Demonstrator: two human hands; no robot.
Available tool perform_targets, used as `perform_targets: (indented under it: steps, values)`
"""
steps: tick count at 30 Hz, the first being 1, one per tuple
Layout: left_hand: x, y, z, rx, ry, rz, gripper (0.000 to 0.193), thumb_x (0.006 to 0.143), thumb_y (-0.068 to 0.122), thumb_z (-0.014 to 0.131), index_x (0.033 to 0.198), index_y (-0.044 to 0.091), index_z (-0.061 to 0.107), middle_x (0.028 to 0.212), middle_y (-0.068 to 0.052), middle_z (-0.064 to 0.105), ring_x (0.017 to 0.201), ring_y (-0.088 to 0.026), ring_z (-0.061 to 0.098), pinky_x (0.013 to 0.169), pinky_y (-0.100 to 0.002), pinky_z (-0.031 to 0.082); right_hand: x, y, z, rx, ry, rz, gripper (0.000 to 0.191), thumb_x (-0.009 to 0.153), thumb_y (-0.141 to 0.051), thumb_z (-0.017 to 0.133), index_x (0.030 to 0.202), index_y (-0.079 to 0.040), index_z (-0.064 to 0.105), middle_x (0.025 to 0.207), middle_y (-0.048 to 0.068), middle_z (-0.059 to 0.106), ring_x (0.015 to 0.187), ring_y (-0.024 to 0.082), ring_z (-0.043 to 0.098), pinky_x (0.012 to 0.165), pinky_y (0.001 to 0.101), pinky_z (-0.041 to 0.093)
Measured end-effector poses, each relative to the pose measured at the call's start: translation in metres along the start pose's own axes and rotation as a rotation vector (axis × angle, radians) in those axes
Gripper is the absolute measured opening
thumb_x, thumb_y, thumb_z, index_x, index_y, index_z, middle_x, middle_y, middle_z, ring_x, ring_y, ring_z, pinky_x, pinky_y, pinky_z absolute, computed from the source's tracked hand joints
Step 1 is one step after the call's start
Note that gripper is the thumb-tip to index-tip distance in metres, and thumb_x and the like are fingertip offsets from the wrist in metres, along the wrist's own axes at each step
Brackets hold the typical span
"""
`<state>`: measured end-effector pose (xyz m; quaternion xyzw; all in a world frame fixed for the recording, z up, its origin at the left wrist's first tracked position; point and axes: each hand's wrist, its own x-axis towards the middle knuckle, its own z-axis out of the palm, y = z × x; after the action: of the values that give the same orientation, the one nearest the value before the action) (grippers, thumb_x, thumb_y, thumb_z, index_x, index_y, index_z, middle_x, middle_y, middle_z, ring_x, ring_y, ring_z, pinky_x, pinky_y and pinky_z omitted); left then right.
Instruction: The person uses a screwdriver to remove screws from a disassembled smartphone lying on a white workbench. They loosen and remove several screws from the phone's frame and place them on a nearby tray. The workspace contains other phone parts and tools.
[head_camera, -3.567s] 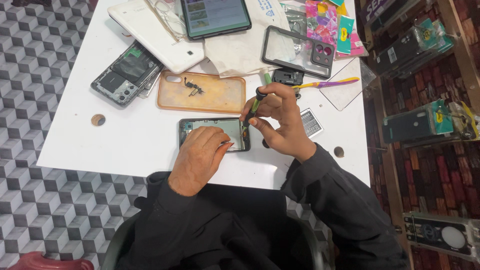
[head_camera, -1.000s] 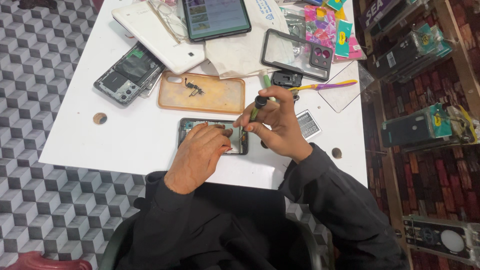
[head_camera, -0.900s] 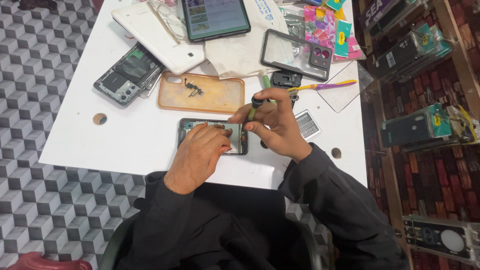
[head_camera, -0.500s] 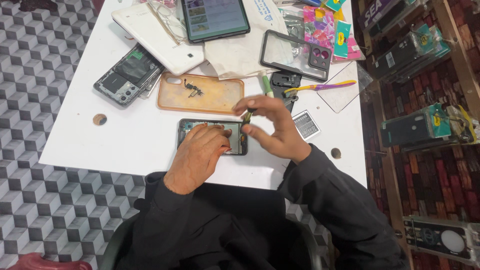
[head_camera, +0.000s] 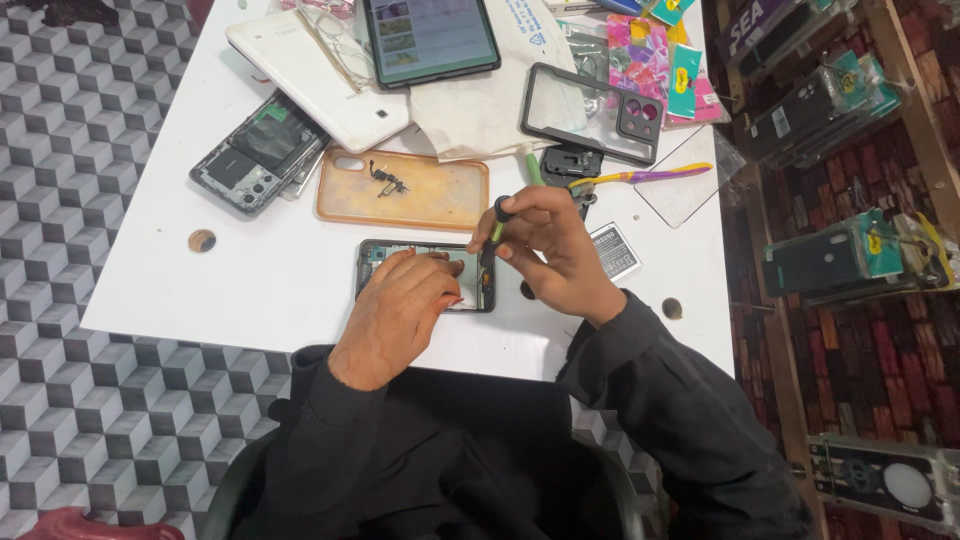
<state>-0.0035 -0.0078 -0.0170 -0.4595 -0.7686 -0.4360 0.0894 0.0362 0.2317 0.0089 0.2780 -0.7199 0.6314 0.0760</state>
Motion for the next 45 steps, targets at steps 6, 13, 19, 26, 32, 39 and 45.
perform_targets:
  steps: [6,13,19,26,32,39,45]
  values:
    - [0.0,0.0,0.0,0.003,-0.002,-0.005,0.007,0.093,0.012,0.067,0.096,0.006,0.066,0.108,-0.009,0.07,0.109,-0.03,0.064,0.108,-0.048,0.043,0.006,-0.001,0.003,-0.319,0.059,-0.154,0.064,0.093,0.012,0.073,0.14,-0.016,0.039,0.128,0.013,0.055,0.118,0.022,0.064,0.097,0.0385,0.057]
    - [-0.001,0.0,0.001,0.0,0.01,0.002,0.008,0.093,0.012,0.067,0.098,0.006,0.066,0.111,-0.009,0.07,0.109,-0.03,0.064,0.107,-0.048,0.043,0.001,0.0,0.002,-0.125,0.075,0.011,0.057,0.1,0.016,0.056,0.14,-0.016,0.032,0.122,0.013,0.06,0.117,0.022,0.07,0.097,0.0375,0.061]
    - [-0.001,-0.001,0.001,0.007,0.002,-0.001,0.008,0.093,0.011,0.066,0.098,0.005,0.066,0.112,-0.009,0.07,0.109,-0.03,0.064,0.107,-0.048,0.044,0.004,-0.007,0.001,-0.078,0.02,-0.009,0.056,0.1,0.016,0.058,0.14,-0.015,0.035,0.119,0.017,0.06,0.117,0.025,0.066,0.102,0.0403,0.056]
    - [-0.002,-0.002,0.004,0.042,0.026,0.016,0.007,0.093,0.01,0.067,0.098,0.005,0.068,0.112,-0.009,0.07,0.107,-0.03,0.064,0.106,-0.047,0.045,0.005,-0.002,0.003,-0.203,0.073,-0.019,0.058,0.098,0.014,0.063,0.139,-0.015,0.034,0.121,0.017,0.058,0.113,0.025,0.068,0.094,0.0399,0.06]
    - [-0.002,-0.004,0.0,0.046,0.088,0.069,0.012,0.088,0.003,0.066,0.099,0.003,0.069,0.112,-0.011,0.07,0.111,-0.032,0.064,0.1,-0.044,0.048,0.004,-0.005,0.001,-0.054,0.018,0.004,0.05,0.105,0.012,0.052,0.143,-0.015,0.032,0.121,0.015,0.06,0.114,0.025,0.068,0.104,0.0425,0.056]
    - [0.017,-0.007,-0.018,0.332,0.333,0.053,0.014,0.088,0.0,0.067,0.1,0.004,0.074,0.11,-0.008,0.073,0.111,-0.028,0.066,0.093,-0.041,0.047,0.006,-0.009,0.002,-0.084,0.052,-0.005,0.047,0.106,0.007,0.056,0.141,-0.014,0.034,0.12,0.015,0.061,0.114,0.026,0.07,0.104,0.0431,0.057]
    - [0.047,-0.011,-0.027,0.437,0.278,0.094,0.012,0.089,0.002,0.07,0.1,0.004,0.074,0.107,-0.006,0.073,0.105,-0.025,0.067,0.091,-0.039,0.046,0.006,-0.009,0.001,-0.043,0.038,0.01,0.047,0.106,0.007,0.057,0.141,-0.014,0.034,0.119,0.015,0.062,0.115,0.026,0.069,0.104,0.0428,0.056]
